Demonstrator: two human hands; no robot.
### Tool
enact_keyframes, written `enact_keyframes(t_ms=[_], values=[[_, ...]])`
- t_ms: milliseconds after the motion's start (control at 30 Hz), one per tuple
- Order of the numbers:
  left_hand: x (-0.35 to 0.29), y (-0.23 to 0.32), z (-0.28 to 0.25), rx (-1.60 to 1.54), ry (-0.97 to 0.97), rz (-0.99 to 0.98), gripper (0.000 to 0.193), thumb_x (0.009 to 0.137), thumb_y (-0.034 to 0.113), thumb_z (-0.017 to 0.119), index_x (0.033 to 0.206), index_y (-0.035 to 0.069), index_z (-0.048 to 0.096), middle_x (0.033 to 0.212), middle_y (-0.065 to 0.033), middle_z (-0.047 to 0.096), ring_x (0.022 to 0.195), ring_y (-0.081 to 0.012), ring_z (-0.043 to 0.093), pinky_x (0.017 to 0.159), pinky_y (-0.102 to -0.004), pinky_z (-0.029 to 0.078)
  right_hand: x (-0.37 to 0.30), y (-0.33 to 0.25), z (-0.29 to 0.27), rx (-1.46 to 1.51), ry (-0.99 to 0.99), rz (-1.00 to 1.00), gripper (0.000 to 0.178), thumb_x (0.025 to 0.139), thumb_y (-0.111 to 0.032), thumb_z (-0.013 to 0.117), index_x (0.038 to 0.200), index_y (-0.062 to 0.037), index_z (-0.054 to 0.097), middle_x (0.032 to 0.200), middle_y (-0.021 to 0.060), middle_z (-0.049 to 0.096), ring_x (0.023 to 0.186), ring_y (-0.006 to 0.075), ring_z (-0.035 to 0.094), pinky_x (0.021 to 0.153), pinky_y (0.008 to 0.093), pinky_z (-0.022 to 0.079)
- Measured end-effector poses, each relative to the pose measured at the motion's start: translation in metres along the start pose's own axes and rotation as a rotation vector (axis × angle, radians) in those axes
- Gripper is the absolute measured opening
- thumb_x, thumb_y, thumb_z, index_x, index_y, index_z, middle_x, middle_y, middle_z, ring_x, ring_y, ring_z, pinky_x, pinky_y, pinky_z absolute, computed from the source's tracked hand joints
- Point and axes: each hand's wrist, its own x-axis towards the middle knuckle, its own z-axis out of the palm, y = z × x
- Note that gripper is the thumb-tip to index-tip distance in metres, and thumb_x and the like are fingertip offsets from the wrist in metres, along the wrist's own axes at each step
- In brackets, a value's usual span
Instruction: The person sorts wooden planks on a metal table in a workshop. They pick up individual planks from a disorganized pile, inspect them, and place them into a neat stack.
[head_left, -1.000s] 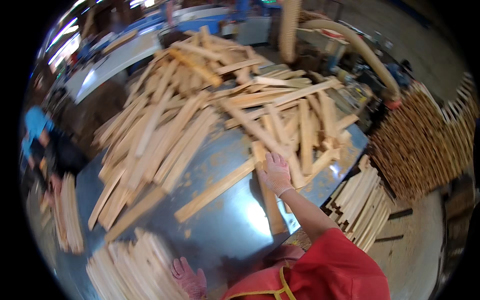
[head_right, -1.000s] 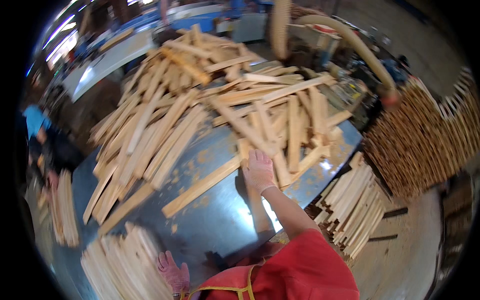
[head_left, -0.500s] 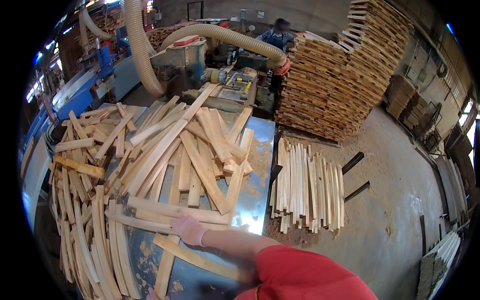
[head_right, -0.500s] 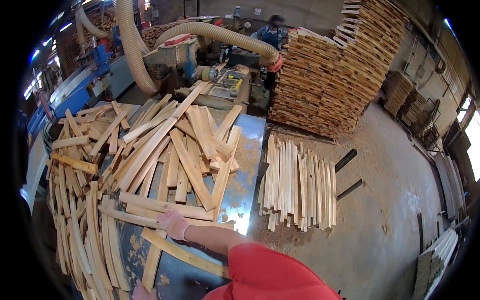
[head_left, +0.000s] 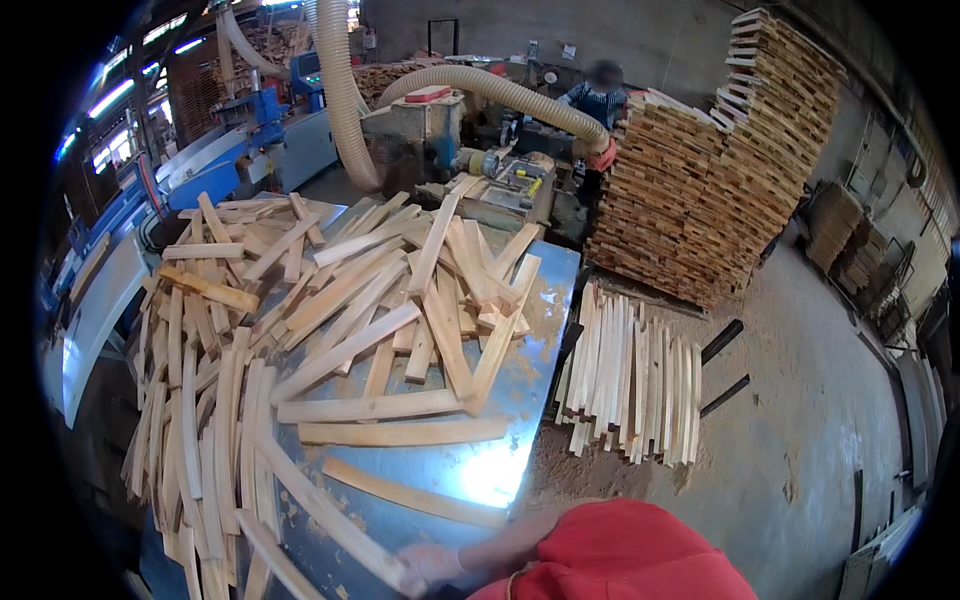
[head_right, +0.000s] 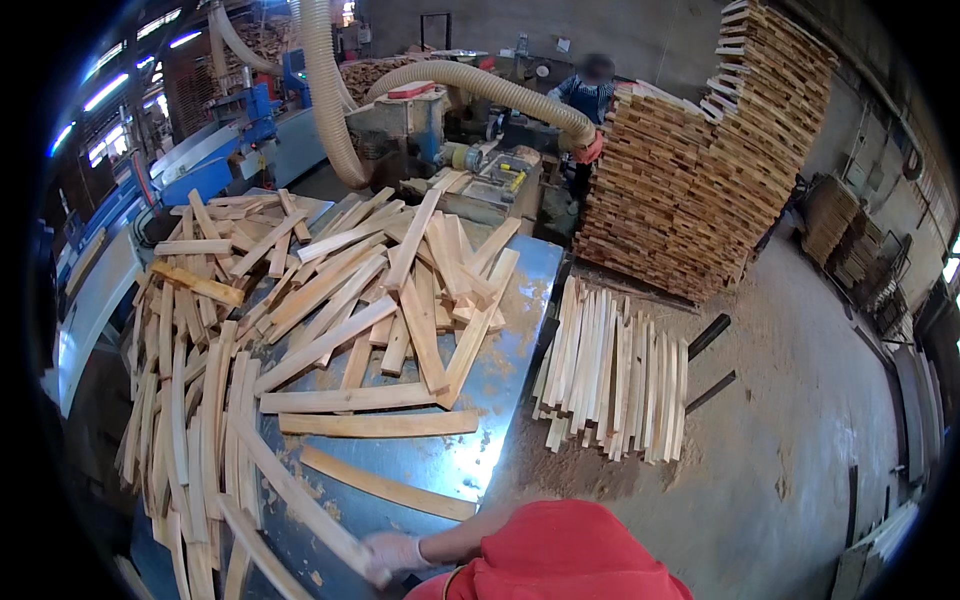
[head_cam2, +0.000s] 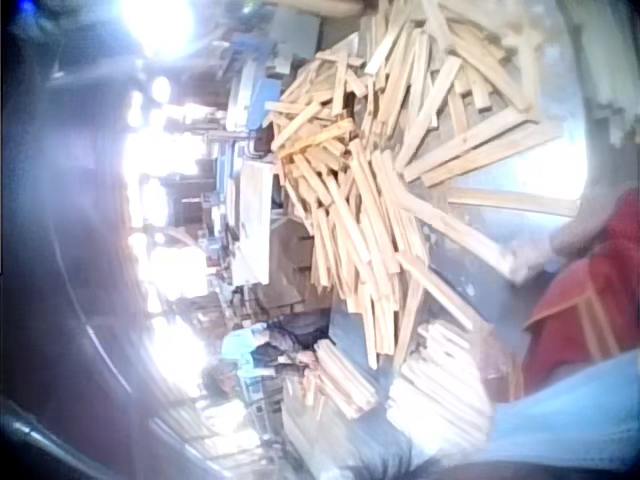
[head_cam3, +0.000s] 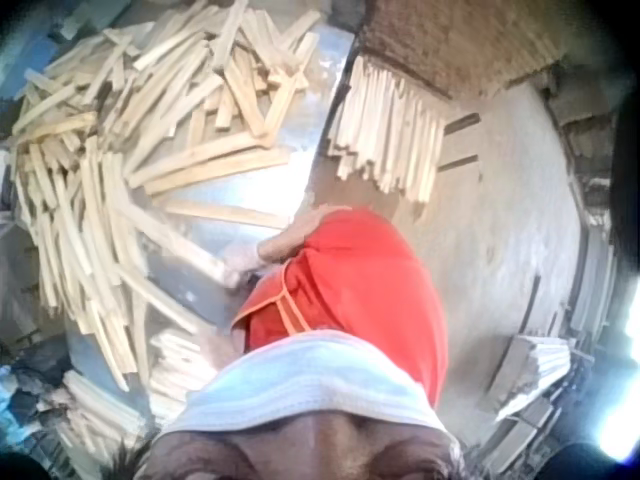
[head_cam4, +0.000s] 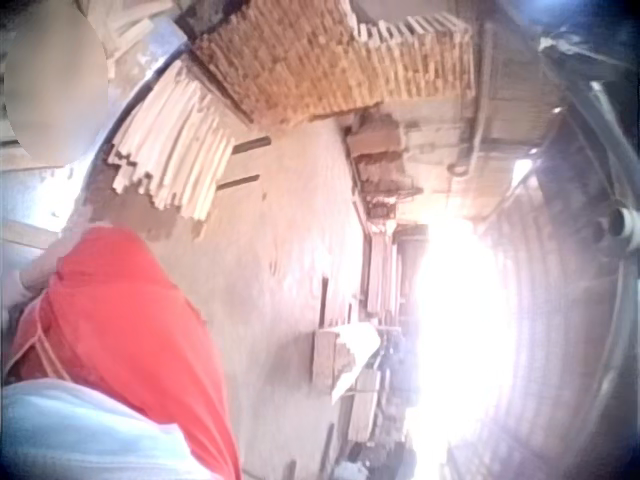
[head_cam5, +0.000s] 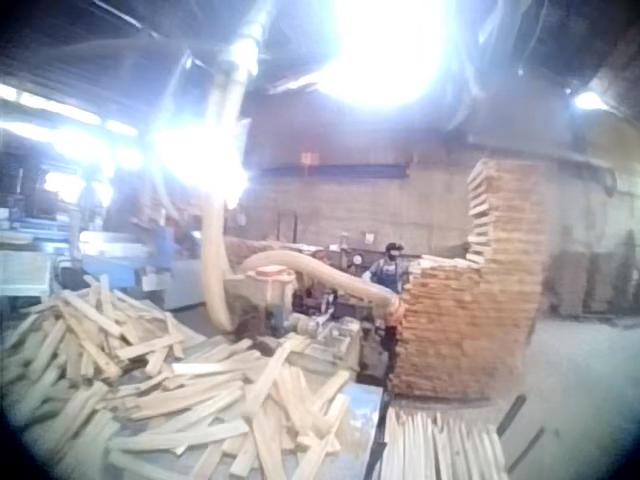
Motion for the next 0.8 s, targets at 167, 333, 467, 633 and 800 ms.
enact_keyframes(t_ms=[167,333,467,633,800], values=[[-0.024,-0.033,0.038,-0.218,-0.081,-0.117,0.073,0.101,0.046,0.069,0.15,-0.006,0.054,0.142,-0.0293,0.065,0.13,-0.0411,0.064,0.112,-0.0496,0.05,0.003,0.063,0.106,-0.31,-0.326,-0.123,0.043,0.074,-0.032,0.074,0.105,-0.0024,0.076,0.097,0.0202,0.078,0.09,0.0345,0.075,0.081,0.0452,0.057],[-0.033,-0.066,0.046,-0.283,-0.089,-0.19,0.076,0.102,0.046,0.069,0.152,-0.008,0.052,0.145,-0.0306,0.062,0.134,-0.041,0.062,0.115,-0.0493,0.048,0.017,0.056,0.127,-0.43,-0.445,-0.148,0.043,0.074,-0.031,0.073,0.106,-0.0032,0.076,0.101,0.0206,0.077,0.094,0.0353,0.075,0.081,0.0464,0.057],[-0.035,-0.073,0.042,-0.216,-0.043,-0.126,0.077,0.101,0.045,0.069,0.153,-0.009,0.05,0.146,-0.0312,0.061,0.135,-0.0413,0.06,0.116,-0.049,0.047,0.016,0.043,0.118,-0.463,-0.461,-0.157,0.043,0.074,-0.031,0.072,0.107,-0.0038,0.076,0.103,0.0208,0.077,0.097,0.0359,0.075,0.082,0.0474,0.057],[-0.046,-0.101,0.014,0.043,0.111,-0.098,0.078,0.101,0.045,0.069,0.154,-0.009,0.048,0.148,-0.0319,0.059,0.137,-0.0415,0.059,0.117,-0.0487,0.046,-0.015,-0.027,0.017,-0.509,0.098,-0.194,0.036,0.082,-0.026,0.062,0.108,-0.0031,0.073,0.112,0.0227,0.072,0.108,0.0413,0.068,0.09,0.0508,0.055],[-0.046,-0.107,0.004,0.47,0.221,-0.02,0.079,0.101,0.044,0.07,0.155,-0.01,0.046,0.15,-0.0326,0.057,0.139,-0.0418,0.057,0.119,-0.0484,0.045,0.02,0.018,-0.113,-0.741,0.702,-0.106,0.036,0.088,-0.031,0.064,0.112,-0.0038,0.069,0.122,0.0229,0.069,0.117,0.0408,0.065,0.101,0.0513,0.052]])
